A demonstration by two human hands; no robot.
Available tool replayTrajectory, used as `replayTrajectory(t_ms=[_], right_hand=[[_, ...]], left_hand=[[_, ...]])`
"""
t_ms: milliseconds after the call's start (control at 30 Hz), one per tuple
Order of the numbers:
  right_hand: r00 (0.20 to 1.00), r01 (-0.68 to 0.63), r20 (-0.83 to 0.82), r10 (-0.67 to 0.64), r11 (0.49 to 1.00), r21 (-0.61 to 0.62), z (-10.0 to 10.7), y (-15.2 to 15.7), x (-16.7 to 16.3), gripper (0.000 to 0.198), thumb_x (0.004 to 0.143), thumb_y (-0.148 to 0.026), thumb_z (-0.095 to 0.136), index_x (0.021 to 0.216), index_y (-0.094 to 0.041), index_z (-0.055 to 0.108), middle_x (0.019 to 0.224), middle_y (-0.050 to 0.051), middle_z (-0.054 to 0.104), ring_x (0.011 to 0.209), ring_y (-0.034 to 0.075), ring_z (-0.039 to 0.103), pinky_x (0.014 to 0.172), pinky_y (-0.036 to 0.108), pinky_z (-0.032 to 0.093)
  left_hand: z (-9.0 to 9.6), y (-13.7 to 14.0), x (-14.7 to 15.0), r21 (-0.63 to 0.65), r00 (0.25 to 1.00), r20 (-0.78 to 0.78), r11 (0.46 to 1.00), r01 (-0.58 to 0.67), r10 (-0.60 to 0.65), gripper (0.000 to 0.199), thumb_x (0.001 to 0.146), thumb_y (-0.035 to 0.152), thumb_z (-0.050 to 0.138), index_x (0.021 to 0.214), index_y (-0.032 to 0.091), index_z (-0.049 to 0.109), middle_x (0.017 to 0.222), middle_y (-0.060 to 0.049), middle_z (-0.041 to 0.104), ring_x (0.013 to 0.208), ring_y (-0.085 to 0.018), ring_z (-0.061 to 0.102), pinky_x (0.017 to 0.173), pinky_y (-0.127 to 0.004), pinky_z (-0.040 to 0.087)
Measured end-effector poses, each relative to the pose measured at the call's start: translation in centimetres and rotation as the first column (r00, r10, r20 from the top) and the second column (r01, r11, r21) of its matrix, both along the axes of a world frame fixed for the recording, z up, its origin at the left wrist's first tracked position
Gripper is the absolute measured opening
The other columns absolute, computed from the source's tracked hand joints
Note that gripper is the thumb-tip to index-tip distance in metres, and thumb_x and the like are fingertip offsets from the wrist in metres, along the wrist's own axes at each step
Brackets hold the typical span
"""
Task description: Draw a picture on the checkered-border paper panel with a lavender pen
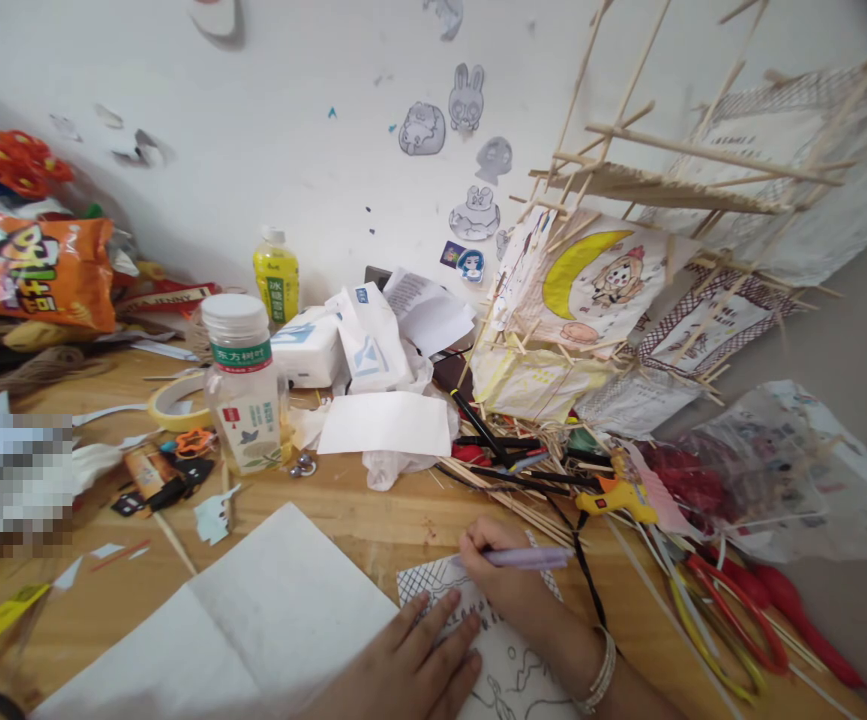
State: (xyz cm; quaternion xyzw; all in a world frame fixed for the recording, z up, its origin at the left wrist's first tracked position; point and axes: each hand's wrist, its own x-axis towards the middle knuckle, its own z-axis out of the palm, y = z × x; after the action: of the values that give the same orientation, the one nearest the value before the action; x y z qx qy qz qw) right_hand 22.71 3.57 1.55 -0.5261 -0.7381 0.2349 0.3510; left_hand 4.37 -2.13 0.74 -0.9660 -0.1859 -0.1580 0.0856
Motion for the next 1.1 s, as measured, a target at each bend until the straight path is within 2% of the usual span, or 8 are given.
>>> replayTrajectory(t_ms=[100,233,400,567,700,867,1000,1100], right_hand=[[0.999,-0.036,-0.01,0.036,0.999,-0.01,-0.1,0.0,0.0,0.03,0.077,-0.026,0.047,0.052,-0.022,0.032,0.05,-0.004,0.039,0.05,0.013,0.038,0.049,0.026,0.029],[0.998,0.057,-0.023,-0.057,0.998,0.003,-0.2,0.1,-0.1,0.03,0.076,-0.027,0.048,0.052,-0.022,0.032,0.051,-0.004,0.038,0.051,0.012,0.037,0.05,0.025,0.028],[0.999,0.025,-0.029,-0.024,1.0,0.013,-0.5,0.2,-0.1,0.03,0.076,-0.028,0.047,0.051,-0.022,0.031,0.05,-0.005,0.037,0.05,0.012,0.036,0.05,0.025,0.028],[0.995,0.099,-0.031,-0.099,0.995,-0.017,-0.5,0.3,0.1,0.027,0.077,-0.027,0.046,0.054,-0.022,0.034,0.052,-0.005,0.038,0.051,0.013,0.037,0.05,0.026,0.03],[0.996,0.011,-0.087,-0.02,0.995,-0.096,0.0,0.1,0.2,0.025,0.075,-0.026,0.047,0.054,-0.023,0.034,0.052,-0.005,0.039,0.051,0.013,0.038,0.049,0.024,0.033],[0.996,-0.086,-0.041,0.08,0.981,-0.175,1.2,-0.1,0.2,0.022,0.073,-0.022,0.047,0.053,-0.022,0.037,0.053,-0.004,0.041,0.052,0.013,0.041,0.049,0.023,0.032],[0.995,-0.097,-0.029,0.094,0.985,-0.143,1.5,-0.1,0.3,0.024,0.075,-0.02,0.048,0.054,-0.022,0.037,0.055,-0.004,0.042,0.053,0.012,0.042,0.051,0.023,0.035],[0.995,-0.088,-0.046,0.083,0.989,-0.121,1.0,-0.1,0.3,0.026,0.076,-0.02,0.049,0.054,-0.022,0.036,0.054,-0.005,0.041,0.052,0.012,0.041,0.05,0.023,0.035]], left_hand=[[0.0,0.0,0.0,0.006,1.0,-0.008,1.0,0.015,-0.015,0.035,0.1,0.027,0.04,0.127,0.014,0.058,0.133,-0.009,0.057,0.116,-0.025,0.055,0.094,-0.036,0.034],[-0.1,0.1,0.1,0.06,1.0,-0.016,0.998,0.009,-0.008,0.034,0.101,0.026,0.039,0.125,0.015,0.059,0.13,-0.007,0.059,0.114,-0.026,0.057,0.091,-0.037,0.035],[0.4,0.1,0.0,0.012,1.0,-0.014,1.0,0.017,-0.017,0.035,0.099,0.026,0.039,0.127,0.013,0.058,0.132,-0.009,0.057,0.115,-0.025,0.056,0.094,-0.036,0.034],[0.5,0.1,-0.1,0.034,0.999,-0.047,0.999,0.009,-0.007,0.036,0.101,0.025,0.035,0.126,0.015,0.059,0.132,-0.007,0.058,0.117,-0.025,0.056,0.092,-0.037,0.036],[0.3,0.2,0.1,0.035,0.999,-0.034,0.999,0.014,-0.013,0.034,0.101,0.026,0.038,0.123,0.016,0.061,0.13,-0.006,0.06,0.114,-0.025,0.057,0.091,-0.036,0.037],[0.5,0.3,0.4,0.048,0.999,-0.044,0.999,0.001,0.001,0.029,0.1,0.025,0.043,0.118,0.015,0.063,0.124,-0.006,0.064,0.108,-0.026,0.061,0.086,-0.035,0.041],[0.5,0.1,0.4,0.022,1.0,-0.015,1.0,0.0,0.0,0.024,0.099,0.023,0.048,0.11,0.014,0.067,0.12,-0.008,0.066,0.106,-0.027,0.062,0.085,-0.035,0.043],[-0.2,-0.1,0.6,0.017,0.999,0.01,0.999,-0.047,0.047,0.023,0.098,0.024,0.05,0.104,0.014,0.069,0.119,-0.008,0.066,0.108,-0.028,0.06,0.087,-0.037,0.042]])
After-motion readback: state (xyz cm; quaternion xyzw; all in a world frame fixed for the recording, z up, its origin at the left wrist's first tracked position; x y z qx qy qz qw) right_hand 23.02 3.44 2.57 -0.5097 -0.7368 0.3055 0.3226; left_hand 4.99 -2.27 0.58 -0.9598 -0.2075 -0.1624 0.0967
